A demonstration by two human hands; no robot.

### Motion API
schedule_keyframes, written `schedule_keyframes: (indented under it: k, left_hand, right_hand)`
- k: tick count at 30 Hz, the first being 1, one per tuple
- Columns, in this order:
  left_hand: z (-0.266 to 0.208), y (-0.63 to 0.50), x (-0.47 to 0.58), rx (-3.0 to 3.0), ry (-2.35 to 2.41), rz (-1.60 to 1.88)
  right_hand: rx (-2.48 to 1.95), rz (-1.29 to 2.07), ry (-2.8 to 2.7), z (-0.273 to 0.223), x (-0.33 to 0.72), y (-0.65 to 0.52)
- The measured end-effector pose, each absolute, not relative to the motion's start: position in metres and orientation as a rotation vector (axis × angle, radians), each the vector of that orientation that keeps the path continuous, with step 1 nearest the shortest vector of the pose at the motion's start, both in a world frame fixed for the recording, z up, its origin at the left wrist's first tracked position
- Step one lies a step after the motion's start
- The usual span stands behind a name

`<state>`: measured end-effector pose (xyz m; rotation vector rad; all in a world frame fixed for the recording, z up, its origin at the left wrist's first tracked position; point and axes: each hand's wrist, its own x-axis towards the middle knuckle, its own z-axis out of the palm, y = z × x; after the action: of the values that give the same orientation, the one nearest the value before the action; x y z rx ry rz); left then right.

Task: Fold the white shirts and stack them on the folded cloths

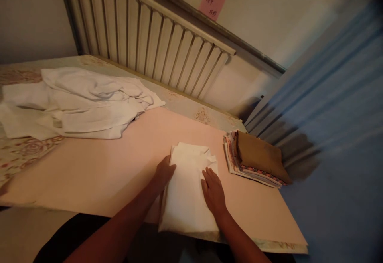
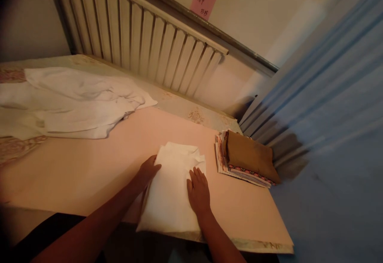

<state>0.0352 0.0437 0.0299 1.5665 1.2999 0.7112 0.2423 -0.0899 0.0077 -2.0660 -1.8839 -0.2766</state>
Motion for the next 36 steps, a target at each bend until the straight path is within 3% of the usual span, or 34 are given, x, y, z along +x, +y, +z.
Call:
schedule_keyframes:
  k: [36]
  left_hand:
    - [0.047, 0.064, -0.013, 1.707, 1.356, 0.678]
  right_hand:
    - [-1.912, -0.308, -1.89, 0.005, 0.217, -0.025]
